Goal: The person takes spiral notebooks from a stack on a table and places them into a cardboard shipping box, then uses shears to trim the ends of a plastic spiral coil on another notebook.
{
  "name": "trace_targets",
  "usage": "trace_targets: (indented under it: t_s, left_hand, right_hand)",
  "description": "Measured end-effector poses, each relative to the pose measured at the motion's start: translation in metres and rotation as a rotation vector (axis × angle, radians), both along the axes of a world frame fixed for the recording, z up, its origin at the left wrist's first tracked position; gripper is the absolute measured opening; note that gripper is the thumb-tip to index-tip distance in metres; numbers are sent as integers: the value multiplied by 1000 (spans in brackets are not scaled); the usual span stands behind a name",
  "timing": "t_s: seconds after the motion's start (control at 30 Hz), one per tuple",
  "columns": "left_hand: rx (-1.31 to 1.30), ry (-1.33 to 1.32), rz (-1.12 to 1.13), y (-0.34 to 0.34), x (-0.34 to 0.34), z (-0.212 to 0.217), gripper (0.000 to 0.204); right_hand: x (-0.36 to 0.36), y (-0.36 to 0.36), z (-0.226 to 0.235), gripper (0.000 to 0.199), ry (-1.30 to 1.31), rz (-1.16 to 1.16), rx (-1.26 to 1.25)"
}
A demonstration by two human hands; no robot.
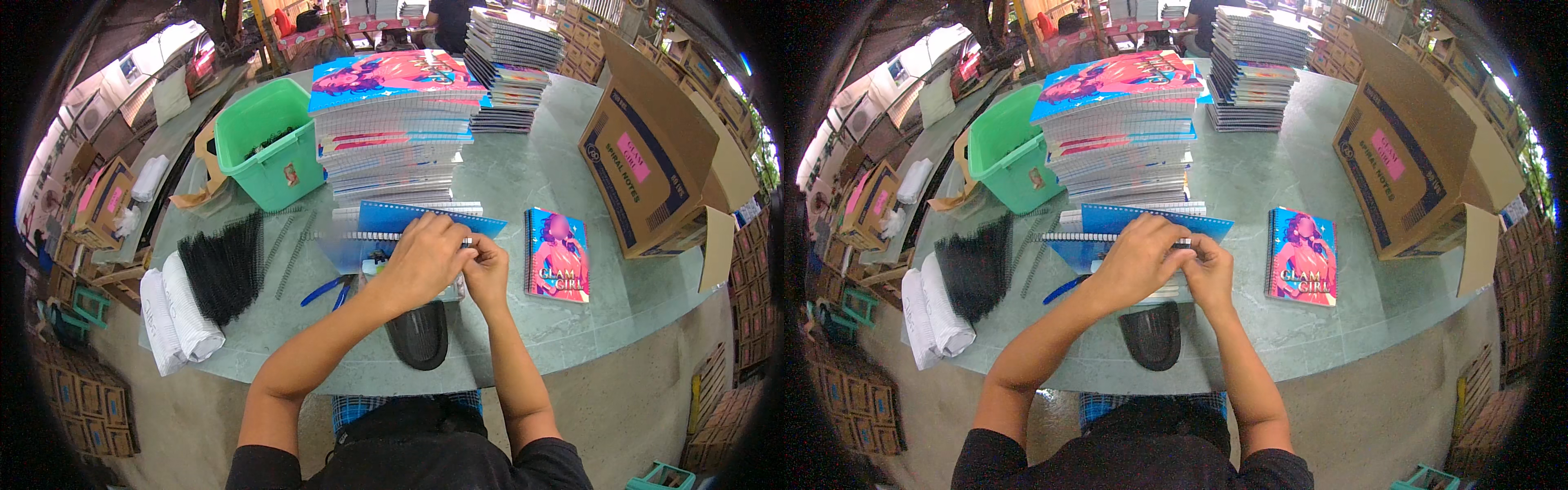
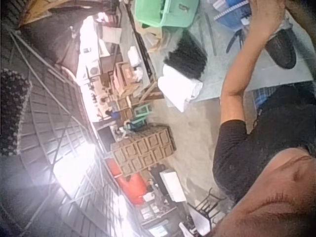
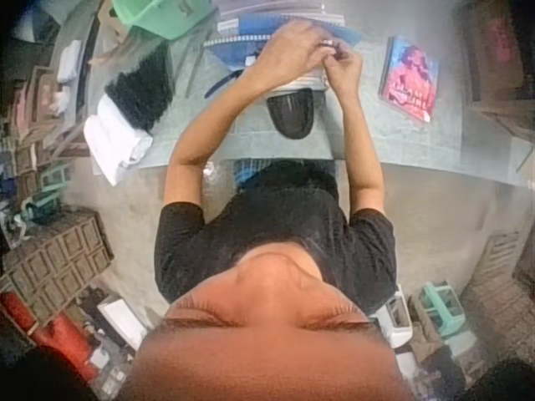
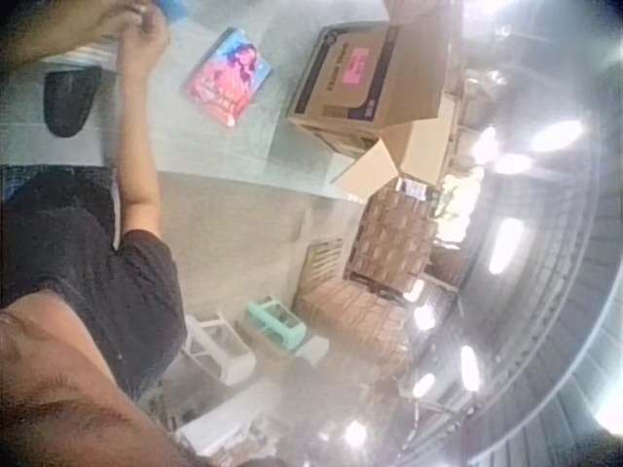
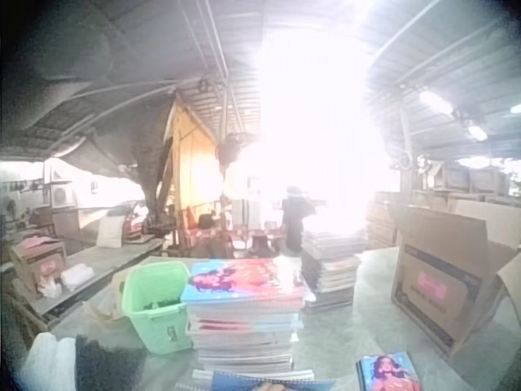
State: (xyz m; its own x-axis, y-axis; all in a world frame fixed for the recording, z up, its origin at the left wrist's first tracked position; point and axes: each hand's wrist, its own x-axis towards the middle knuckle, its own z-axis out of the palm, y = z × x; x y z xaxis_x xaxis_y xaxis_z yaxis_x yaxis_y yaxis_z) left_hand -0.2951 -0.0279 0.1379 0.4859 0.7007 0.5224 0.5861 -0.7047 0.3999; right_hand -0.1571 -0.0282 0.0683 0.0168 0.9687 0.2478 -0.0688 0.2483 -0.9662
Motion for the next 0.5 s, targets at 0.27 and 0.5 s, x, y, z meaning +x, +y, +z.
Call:
trace_targets:
  t_s: [0.27,0.5]
  left_hand:
    - [38,-77,2,0,0,4,18]
    - [-120,237,149,-50,-81,-25,33]
  right_hand:
    - [-5,-1,1,16,-237,-113,83]
    - [9,14,66,23,-542,183,168]
